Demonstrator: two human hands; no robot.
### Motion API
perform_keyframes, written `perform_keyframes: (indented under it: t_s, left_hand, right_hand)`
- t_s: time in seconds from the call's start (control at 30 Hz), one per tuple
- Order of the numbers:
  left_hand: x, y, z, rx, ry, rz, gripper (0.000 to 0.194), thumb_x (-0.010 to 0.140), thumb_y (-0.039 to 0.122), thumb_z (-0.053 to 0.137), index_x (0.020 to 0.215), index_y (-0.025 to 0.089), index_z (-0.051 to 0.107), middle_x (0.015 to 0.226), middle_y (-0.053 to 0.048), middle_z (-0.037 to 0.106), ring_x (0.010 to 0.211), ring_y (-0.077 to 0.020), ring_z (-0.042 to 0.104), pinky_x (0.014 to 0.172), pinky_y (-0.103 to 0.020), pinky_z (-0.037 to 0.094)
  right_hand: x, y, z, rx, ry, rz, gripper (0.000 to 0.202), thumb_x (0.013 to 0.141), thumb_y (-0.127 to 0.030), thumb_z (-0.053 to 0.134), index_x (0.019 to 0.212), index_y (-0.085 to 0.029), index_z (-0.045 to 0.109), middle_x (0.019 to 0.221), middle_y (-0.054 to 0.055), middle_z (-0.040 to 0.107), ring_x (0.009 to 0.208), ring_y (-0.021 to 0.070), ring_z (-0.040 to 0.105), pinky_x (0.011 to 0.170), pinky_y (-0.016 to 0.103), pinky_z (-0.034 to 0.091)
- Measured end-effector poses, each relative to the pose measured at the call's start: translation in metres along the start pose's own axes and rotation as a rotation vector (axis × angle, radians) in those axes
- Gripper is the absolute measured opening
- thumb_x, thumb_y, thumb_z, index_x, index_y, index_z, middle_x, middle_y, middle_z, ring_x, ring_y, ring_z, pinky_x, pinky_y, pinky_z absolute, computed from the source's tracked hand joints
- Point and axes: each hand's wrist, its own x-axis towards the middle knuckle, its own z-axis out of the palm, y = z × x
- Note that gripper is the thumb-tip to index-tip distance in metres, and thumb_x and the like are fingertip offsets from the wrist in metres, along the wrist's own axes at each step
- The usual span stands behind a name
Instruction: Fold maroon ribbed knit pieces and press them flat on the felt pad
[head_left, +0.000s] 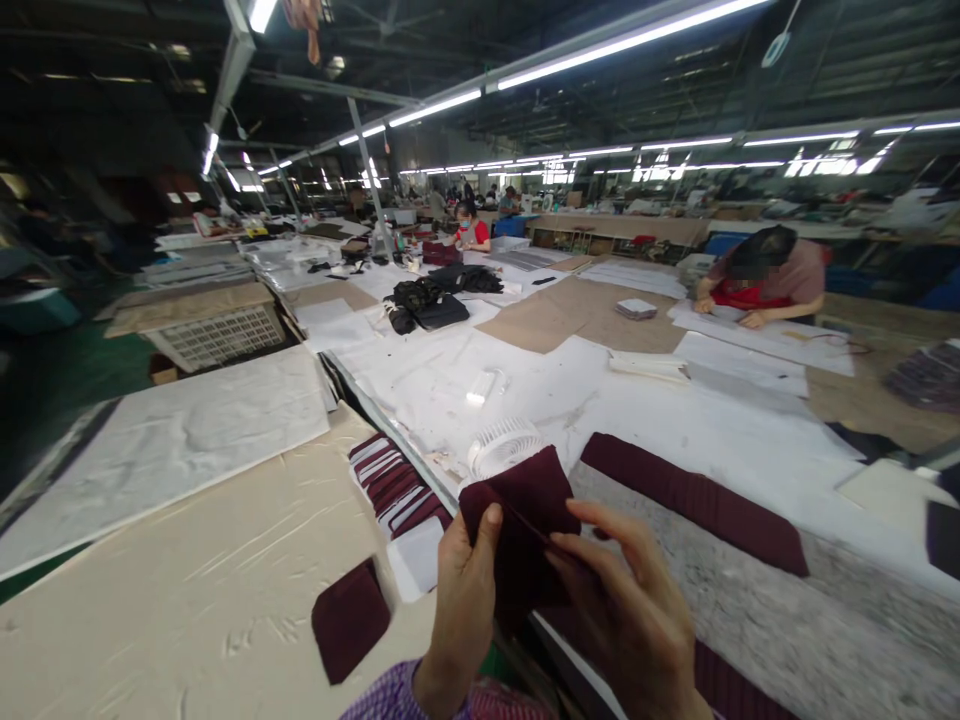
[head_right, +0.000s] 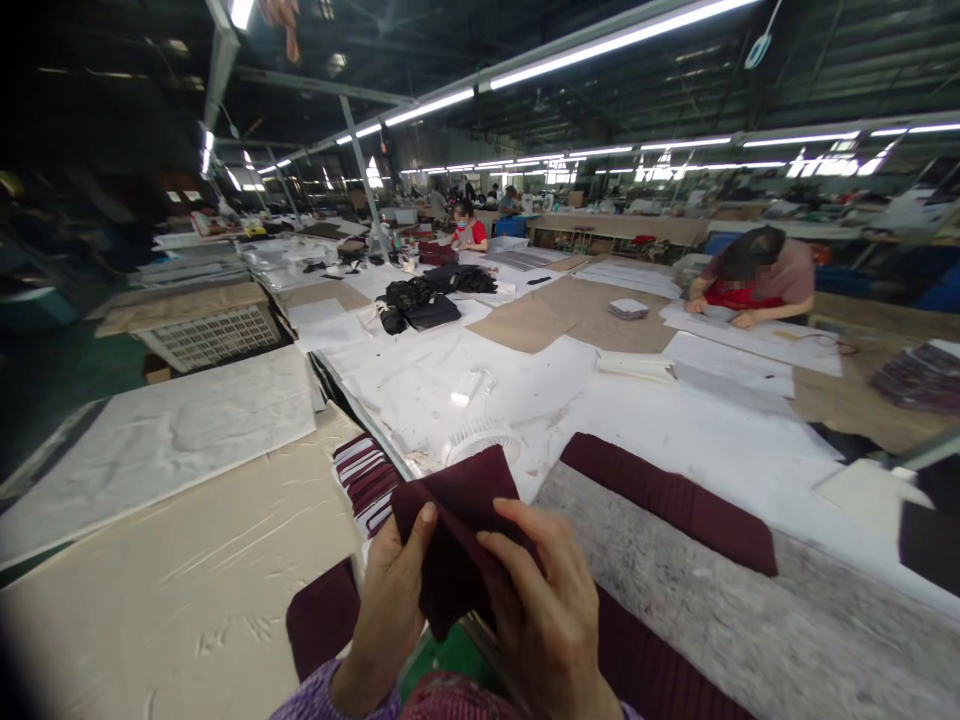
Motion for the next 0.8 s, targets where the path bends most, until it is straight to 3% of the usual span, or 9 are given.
perform_keyframes:
  t_s: [0.07, 0.13, 0.23, 0.33, 0.53, 0.67, 0.8]
  left_hand:
    - [-0.003, 0.000, 0.004, -0.092, -0.053, -0.057, 0.030, 0.080, 0.038, 0.062, 0.101, 0.018, 0.063, 0.090, -0.003, 0.072, 0.088, -0.0193, 0.065, 0.079, -0.030, 0.052]
    - [-0.005, 0.003, 0.007, -0.188, -0.087, -0.116, 0.028, 0.079, 0.034, 0.064, 0.102, 0.018, 0.064, 0.090, -0.003, 0.073, 0.090, -0.0197, 0.066, 0.082, -0.031, 0.052]
    - [-0.009, 0.008, 0.012, -0.324, -0.130, -0.242, 0.029, 0.078, 0.030, 0.066, 0.104, 0.019, 0.065, 0.091, -0.004, 0.073, 0.094, -0.0215, 0.066, 0.090, -0.035, 0.050]
    - [-0.010, 0.011, 0.012, -0.402, -0.210, -0.311, 0.029, 0.079, 0.028, 0.065, 0.106, 0.017, 0.065, 0.097, -0.007, 0.073, 0.101, -0.0237, 0.065, 0.098, -0.039, 0.046]
    - [-0.009, 0.007, 0.003, -0.564, -0.394, -0.362, 0.049, 0.085, 0.051, 0.047, 0.116, 0.015, 0.062, 0.111, -0.011, 0.069, 0.119, -0.0269, 0.054, 0.108, -0.042, 0.036]
    - [-0.007, 0.006, 0.002, -0.584, -0.405, -0.364, 0.051, 0.088, 0.048, 0.043, 0.125, 0.015, 0.055, 0.114, -0.010, 0.068, 0.122, -0.0260, 0.051, 0.110, -0.043, 0.033]
    - [-0.006, 0.010, 0.004, -0.607, -0.413, -0.447, 0.050, 0.091, 0.045, 0.038, 0.121, 0.011, 0.058, 0.117, -0.011, 0.067, 0.120, -0.0258, 0.054, 0.109, -0.041, 0.035]
  right_hand:
    - [0.001, 0.001, -0.002, 0.166, -0.112, 0.139, 0.010, 0.084, -0.016, 0.059, 0.092, -0.021, 0.062, 0.088, 0.005, 0.069, 0.077, 0.0179, 0.066, 0.066, 0.028, 0.055]
    - [0.005, 0.003, -0.004, 0.271, -0.207, 0.320, 0.009, 0.084, -0.028, 0.061, 0.088, -0.020, 0.063, 0.073, 0.002, 0.068, 0.062, 0.0163, 0.064, 0.055, 0.024, 0.053]
    - [0.011, 0.006, -0.008, 0.373, -0.280, 0.565, 0.024, 0.081, -0.041, 0.062, 0.070, -0.020, 0.061, 0.060, -0.001, 0.062, 0.053, 0.0153, 0.058, 0.045, 0.023, 0.047]
    - [0.019, 0.008, -0.013, 0.405, -0.326, 0.733, 0.030, 0.080, -0.043, 0.061, 0.064, -0.018, 0.058, 0.057, -0.002, 0.057, 0.051, 0.0139, 0.054, 0.044, 0.023, 0.044]
    - [0.027, 0.013, -0.022, 0.420, -0.429, 0.769, 0.029, 0.079, -0.044, 0.061, 0.067, -0.018, 0.060, 0.059, -0.002, 0.058, 0.053, 0.0143, 0.053, 0.044, 0.023, 0.044]
    - [0.023, 0.020, -0.024, 0.441, -0.520, 0.743, 0.028, 0.082, -0.044, 0.059, 0.073, -0.018, 0.060, 0.067, 0.000, 0.062, 0.060, 0.0159, 0.056, 0.051, 0.025, 0.047]
    - [0.023, 0.023, -0.027, 0.436, -0.574, 0.722, 0.026, 0.084, -0.043, 0.058, 0.076, -0.018, 0.061, 0.070, 0.000, 0.064, 0.062, 0.0156, 0.058, 0.052, 0.023, 0.047]
